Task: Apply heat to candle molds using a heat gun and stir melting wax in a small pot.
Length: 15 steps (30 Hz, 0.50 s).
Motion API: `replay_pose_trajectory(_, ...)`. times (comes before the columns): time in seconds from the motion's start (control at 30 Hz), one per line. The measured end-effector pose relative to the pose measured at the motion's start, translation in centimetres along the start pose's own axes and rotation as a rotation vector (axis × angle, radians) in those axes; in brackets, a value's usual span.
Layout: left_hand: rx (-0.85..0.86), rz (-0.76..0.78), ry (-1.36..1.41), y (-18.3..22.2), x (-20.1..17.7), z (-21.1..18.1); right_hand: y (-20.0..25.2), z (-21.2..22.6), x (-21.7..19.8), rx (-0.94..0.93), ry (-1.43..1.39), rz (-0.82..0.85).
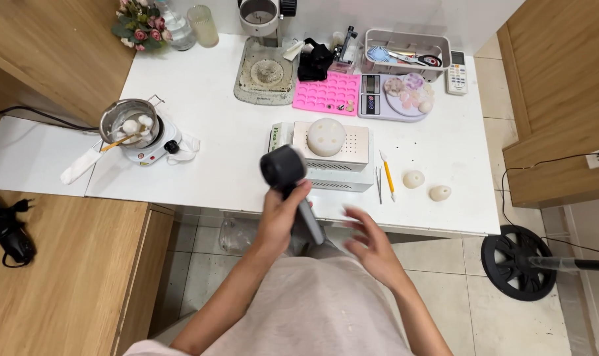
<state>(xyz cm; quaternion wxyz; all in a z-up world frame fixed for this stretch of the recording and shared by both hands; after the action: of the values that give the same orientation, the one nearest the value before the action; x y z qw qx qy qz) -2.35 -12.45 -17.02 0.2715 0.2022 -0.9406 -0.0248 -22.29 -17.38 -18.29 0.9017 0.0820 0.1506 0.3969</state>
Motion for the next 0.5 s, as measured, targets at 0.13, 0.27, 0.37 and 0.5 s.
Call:
replay_pose_trajectory(0.13, -0.015, -0.031, -0.011, -1.0, 2.7, 0.2, -2.6, 10.5, 4.2, -0.219, 0.180, 0.036)
replay_pose_trajectory(0.27, 0.090, 0.181, -0.234, -1.6, 4.3, -2.1, -5.5, 6.8, 1.0, -0.247, -0.059, -0.224)
replay_pose_trajectory(0.37, -0.050, 0.286, -0.485, -0.9, 2.3, -0.6, -5.8, 4.9, -2.1, -0.243, -0.269, -0.253)
replay_pose_trajectory(0.5, -0.569, 0.236, -1.119, 1.2, -13.1, 13.5, -5.8, 4.8, -5.5, -0.059, -0.408, -0.292)
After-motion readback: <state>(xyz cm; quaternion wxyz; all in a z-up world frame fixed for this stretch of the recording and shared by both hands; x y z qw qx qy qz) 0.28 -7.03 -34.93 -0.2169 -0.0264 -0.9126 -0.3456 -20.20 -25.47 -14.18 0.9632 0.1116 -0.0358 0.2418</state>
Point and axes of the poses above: each hand's wrist, its own y-axis away from the middle knuckle, its own x-axis out of the palm, z = x × y, the point moved 10 cm from there along -y, towards the middle knuckle, and after that the axes turned 6 degrees about z, right-handed, at the moved point
